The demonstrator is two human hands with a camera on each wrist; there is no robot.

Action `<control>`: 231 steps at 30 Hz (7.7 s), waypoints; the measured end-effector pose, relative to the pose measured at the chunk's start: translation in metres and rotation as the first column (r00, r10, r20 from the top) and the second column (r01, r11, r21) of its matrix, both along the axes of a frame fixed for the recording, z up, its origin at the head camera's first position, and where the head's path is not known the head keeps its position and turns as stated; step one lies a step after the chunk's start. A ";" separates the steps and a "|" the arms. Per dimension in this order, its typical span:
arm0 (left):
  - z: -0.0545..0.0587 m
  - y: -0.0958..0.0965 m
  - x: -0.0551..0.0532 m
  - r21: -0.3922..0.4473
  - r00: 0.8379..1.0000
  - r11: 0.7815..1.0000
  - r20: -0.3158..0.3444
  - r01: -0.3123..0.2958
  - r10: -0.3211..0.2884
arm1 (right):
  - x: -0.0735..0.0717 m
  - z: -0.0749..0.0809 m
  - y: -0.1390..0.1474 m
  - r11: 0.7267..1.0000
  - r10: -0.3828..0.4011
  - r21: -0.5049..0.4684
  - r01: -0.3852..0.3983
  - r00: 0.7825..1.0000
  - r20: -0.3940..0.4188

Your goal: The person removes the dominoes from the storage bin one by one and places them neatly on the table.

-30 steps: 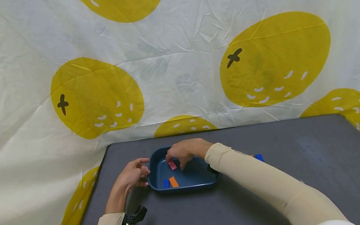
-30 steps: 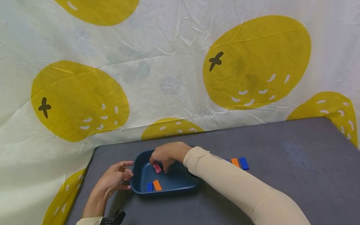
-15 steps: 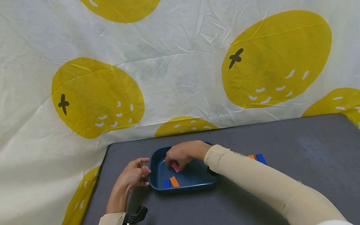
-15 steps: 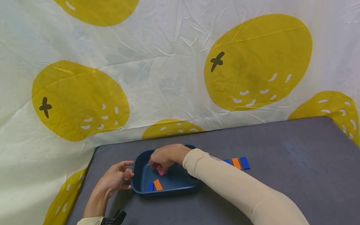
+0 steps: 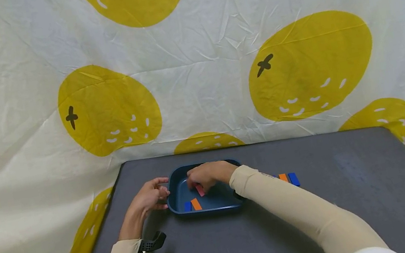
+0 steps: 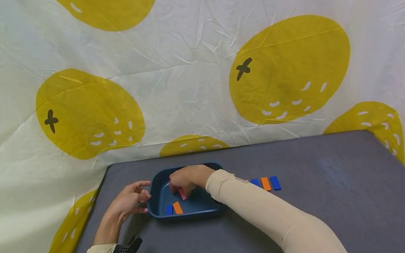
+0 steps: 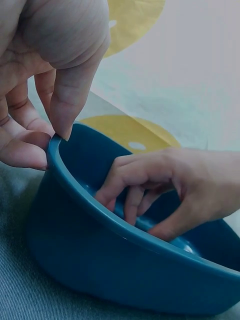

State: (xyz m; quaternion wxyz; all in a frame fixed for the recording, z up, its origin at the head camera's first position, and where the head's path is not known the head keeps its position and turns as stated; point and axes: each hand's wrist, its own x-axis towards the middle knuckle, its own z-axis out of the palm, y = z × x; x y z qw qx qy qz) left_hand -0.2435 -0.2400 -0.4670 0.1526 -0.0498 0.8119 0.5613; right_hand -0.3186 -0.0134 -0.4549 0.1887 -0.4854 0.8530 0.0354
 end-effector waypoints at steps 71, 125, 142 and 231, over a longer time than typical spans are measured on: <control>-0.001 0.006 0.003 -0.025 0.999 0.999 -0.017 -0.027 0.027 | 0.029 0.039 0.088 0.992 -0.085 -0.099 0.083 0.996 -0.022; -0.005 0.004 0.005 -0.011 0.999 1.000 -0.031 0.003 -0.003 | 0.052 0.029 0.214 0.920 -0.182 -0.352 0.175 0.983 0.013; -0.005 0.005 0.002 -0.002 1.000 1.000 -0.026 -0.014 0.014 | 0.051 0.013 0.255 0.898 -0.264 -0.354 0.263 0.963 0.046; 0.000 0.004 0.003 0.007 1.000 1.000 0.001 -0.011 0.011 | 0.054 0.028 0.280 0.908 -0.347 -0.246 0.339 0.938 0.012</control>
